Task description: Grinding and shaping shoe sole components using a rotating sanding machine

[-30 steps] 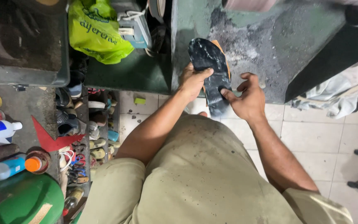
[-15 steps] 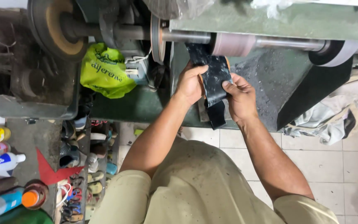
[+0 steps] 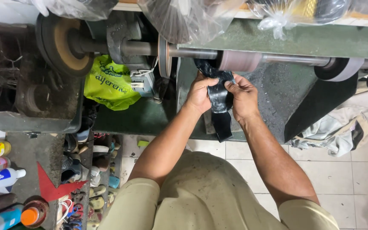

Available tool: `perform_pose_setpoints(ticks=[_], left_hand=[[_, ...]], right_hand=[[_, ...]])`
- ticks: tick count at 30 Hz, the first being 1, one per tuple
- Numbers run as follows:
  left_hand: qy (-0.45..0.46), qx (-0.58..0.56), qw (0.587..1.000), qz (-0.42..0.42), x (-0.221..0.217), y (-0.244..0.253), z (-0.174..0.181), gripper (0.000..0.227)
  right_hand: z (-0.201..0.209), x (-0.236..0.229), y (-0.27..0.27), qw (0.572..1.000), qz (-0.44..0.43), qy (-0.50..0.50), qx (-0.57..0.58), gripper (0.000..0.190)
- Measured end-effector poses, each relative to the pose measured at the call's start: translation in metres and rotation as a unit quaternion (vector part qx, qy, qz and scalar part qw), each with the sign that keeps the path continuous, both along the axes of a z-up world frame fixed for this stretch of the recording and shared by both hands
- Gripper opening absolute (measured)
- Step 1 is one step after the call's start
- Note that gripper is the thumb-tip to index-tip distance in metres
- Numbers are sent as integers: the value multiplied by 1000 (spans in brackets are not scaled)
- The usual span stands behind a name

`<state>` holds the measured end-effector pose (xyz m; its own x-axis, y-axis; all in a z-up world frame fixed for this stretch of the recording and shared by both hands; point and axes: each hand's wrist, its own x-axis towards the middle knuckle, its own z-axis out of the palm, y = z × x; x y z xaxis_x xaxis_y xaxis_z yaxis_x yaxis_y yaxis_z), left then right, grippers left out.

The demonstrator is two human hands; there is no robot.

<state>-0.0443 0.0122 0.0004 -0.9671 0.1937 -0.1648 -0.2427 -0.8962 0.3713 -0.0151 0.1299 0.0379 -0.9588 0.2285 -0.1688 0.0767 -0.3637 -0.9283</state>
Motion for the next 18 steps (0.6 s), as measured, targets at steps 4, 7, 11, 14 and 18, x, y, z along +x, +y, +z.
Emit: perform_pose_setpoints(ticks=[4, 7, 11, 14, 18], left_hand=[[2, 13, 1000, -5, 17, -2, 39, 40], [3, 15, 1000, -11, 29, -4, 47, 42], [2, 38, 999, -27, 49, -6, 83, 42], [-8, 41, 999, -27, 60, -6, 93, 42], [21, 19, 999, -30, 37, -6, 40, 48]], right_hand=[[15, 14, -5, 1000, -4, 4, 27, 24], [14, 28, -6, 999, -1, 14, 48, 26], [29, 48, -7, 998, 6, 22, 65, 29], [27, 58, -4, 998, 19, 32, 48, 31], [26, 42, -7, 997, 6, 33, 63, 26]])
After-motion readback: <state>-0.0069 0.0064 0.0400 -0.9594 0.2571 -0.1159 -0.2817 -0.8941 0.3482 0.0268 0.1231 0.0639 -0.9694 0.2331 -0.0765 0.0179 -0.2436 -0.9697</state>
